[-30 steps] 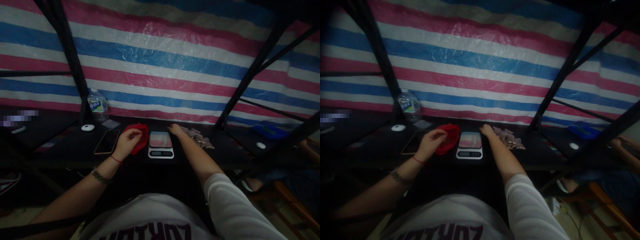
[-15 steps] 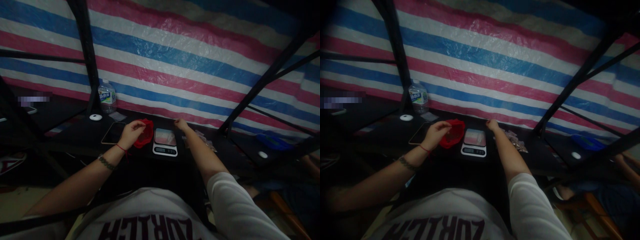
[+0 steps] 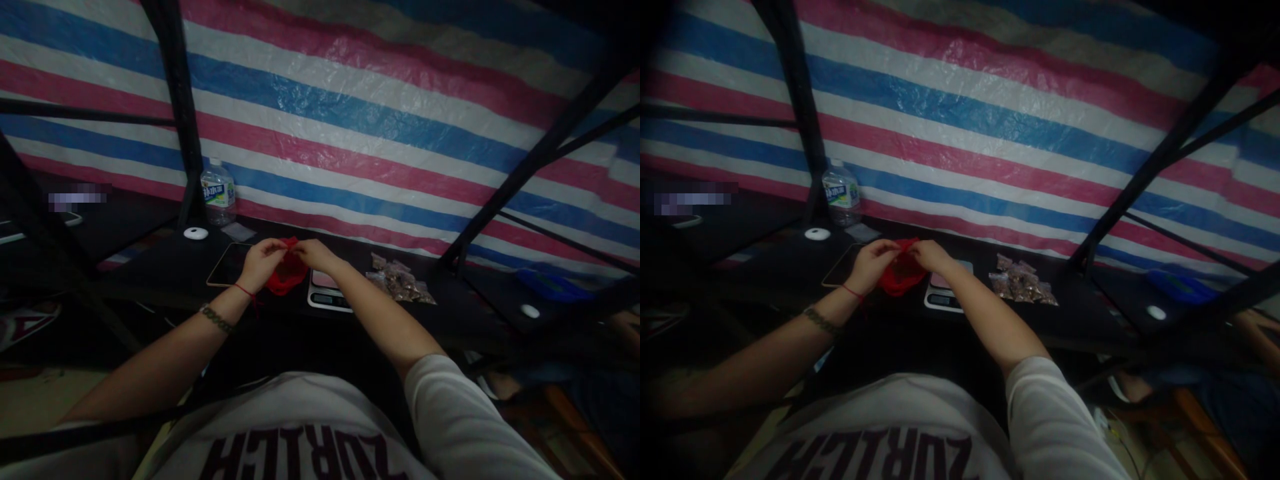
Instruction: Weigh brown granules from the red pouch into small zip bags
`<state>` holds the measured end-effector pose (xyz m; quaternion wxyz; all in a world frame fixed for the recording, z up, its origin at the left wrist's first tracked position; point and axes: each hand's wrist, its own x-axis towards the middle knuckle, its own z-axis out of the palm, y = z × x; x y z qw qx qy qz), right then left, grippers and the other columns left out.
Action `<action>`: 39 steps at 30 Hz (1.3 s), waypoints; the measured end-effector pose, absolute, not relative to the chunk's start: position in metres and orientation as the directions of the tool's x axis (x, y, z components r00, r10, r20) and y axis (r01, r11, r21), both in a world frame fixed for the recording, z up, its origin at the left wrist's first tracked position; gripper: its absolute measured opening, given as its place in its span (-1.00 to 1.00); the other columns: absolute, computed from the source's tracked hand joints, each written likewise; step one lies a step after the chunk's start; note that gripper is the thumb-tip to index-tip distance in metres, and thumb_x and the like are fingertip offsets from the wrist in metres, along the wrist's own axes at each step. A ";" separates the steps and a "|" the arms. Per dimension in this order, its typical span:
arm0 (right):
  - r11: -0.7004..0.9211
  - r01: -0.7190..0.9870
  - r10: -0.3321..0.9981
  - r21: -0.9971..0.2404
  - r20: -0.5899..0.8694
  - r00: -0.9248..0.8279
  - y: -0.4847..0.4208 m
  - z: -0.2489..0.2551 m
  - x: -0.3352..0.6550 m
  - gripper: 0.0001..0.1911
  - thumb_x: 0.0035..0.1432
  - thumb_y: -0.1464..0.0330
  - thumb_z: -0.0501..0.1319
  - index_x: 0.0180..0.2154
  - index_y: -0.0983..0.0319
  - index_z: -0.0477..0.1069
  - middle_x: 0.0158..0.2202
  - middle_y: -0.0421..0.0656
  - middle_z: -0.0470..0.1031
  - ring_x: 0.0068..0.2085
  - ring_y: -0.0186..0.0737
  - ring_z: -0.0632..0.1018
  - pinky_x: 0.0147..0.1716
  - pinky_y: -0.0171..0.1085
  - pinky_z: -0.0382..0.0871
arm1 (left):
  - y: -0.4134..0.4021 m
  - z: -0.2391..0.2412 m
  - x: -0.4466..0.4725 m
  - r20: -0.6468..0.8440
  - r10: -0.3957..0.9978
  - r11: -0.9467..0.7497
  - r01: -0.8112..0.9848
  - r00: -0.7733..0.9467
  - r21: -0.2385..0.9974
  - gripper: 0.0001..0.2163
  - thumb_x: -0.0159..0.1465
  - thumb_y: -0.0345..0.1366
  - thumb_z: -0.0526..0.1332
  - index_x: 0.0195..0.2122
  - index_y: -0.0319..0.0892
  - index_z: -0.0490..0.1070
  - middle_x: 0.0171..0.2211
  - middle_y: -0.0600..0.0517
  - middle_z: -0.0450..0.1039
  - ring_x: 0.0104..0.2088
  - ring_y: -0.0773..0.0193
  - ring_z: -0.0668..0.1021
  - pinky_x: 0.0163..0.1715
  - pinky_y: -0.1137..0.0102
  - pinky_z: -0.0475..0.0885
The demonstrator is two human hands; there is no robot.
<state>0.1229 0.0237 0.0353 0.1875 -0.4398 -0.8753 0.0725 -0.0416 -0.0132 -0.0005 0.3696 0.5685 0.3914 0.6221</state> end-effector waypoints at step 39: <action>0.098 0.697 0.884 -0.710 0.384 0.266 -0.050 -0.077 0.288 -0.65 0.08 0.22 0.10 -0.23 0.27 0.54 -0.50 -0.15 0.49 -0.45 -0.19 0.46 -0.40 -0.27 0.32 | -0.069 -0.005 -0.005 -0.094 0.343 -0.851 0.351 0.935 0.392 -0.81 0.20 -0.21 0.21 -0.45 -0.16 0.54 -0.50 0.03 0.50 -0.49 0.35 0.46 -0.45 0.46 0.28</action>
